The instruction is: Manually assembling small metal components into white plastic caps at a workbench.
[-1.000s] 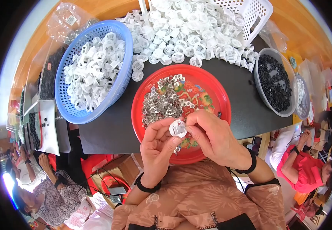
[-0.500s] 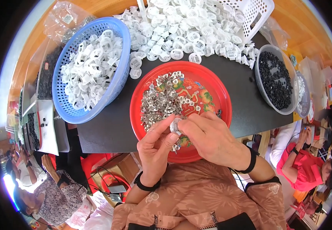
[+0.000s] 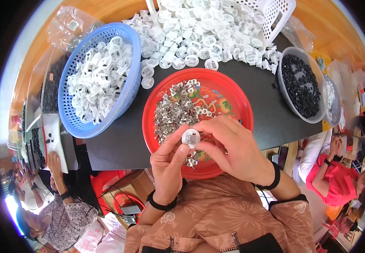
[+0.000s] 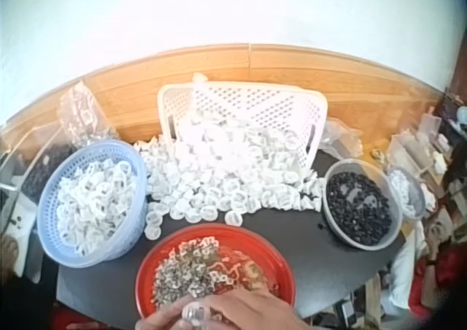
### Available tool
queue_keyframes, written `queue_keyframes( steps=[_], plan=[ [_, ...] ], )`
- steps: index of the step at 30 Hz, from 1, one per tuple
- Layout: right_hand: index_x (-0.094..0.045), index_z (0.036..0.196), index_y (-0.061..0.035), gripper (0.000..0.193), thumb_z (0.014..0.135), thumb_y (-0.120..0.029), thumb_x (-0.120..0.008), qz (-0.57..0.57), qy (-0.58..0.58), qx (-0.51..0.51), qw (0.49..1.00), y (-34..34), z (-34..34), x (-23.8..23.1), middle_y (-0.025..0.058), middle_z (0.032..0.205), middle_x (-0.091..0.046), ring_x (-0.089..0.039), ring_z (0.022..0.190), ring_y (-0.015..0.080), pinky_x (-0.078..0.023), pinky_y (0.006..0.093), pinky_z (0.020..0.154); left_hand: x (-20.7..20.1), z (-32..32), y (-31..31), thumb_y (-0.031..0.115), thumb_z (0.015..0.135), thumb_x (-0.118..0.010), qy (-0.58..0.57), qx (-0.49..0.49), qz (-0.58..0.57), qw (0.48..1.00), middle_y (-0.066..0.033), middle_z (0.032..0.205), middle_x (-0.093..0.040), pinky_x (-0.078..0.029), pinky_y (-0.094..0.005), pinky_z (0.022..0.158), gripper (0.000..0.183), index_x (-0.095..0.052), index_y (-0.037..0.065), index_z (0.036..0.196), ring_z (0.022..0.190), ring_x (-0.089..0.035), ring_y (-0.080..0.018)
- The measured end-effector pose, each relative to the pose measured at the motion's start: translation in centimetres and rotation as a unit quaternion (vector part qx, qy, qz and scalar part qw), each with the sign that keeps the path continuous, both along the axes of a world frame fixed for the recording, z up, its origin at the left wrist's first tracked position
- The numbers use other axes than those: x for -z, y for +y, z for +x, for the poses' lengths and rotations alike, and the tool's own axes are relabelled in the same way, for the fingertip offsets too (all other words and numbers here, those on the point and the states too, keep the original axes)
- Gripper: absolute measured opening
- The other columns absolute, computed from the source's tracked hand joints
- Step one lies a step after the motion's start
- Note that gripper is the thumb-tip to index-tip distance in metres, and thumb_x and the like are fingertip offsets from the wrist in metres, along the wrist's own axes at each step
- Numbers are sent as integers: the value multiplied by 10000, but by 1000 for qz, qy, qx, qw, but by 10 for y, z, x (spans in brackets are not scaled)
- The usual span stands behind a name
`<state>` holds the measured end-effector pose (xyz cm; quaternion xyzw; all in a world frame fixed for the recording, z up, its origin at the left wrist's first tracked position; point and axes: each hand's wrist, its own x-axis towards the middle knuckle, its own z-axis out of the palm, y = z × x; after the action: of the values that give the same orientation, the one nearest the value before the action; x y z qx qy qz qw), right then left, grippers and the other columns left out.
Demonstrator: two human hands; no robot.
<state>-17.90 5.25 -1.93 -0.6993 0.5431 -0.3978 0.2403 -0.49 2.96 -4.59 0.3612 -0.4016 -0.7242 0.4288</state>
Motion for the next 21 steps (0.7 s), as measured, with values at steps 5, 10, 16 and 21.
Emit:
queue_keyframes(
  steps=[5,10,16,21],
  plan=[
    [-545,1093,-48,328,795,-103,-673,32,-77,14,996,0,10,2,95,914,-547,-563,752,302,-446,380,678,0,-1,0,34,939,-516,26,-3,40,999,-137,1197,-591,-466,-287,934,376,-472,-67,1298,1091,-573,-170],
    [-557,1055,-44,295,788,-85,-676,-18,-63,26,997,0,8,6,98,927,-548,-568,760,296,-459,382,671,-3,-4,-2,33,938,-515,34,-3,34,999,-154,1225,-574,-469,-294,935,384,-463,-67,1306,1103,-569,-178],
    [-547,975,-28,194,808,-56,-641,-47,-41,28,998,-1,9,13,107,888,-523,-553,739,298,-450,392,644,1,-5,-1,23,924,-533,-53,-5,-29,998,-157,1215,-584,-475,-293,917,380,-488,-54,1293,1095,-572,-174],
    [-533,922,-30,136,817,-58,-615,7,-37,24,999,0,12,11,105,872,-497,-546,744,292,-443,387,641,6,-5,-1,24,912,-554,-85,-5,-70,994,-150,1192,-600,-470,-287,914,364,-518,-57,1265,1079,-579,-168]
  ],
)
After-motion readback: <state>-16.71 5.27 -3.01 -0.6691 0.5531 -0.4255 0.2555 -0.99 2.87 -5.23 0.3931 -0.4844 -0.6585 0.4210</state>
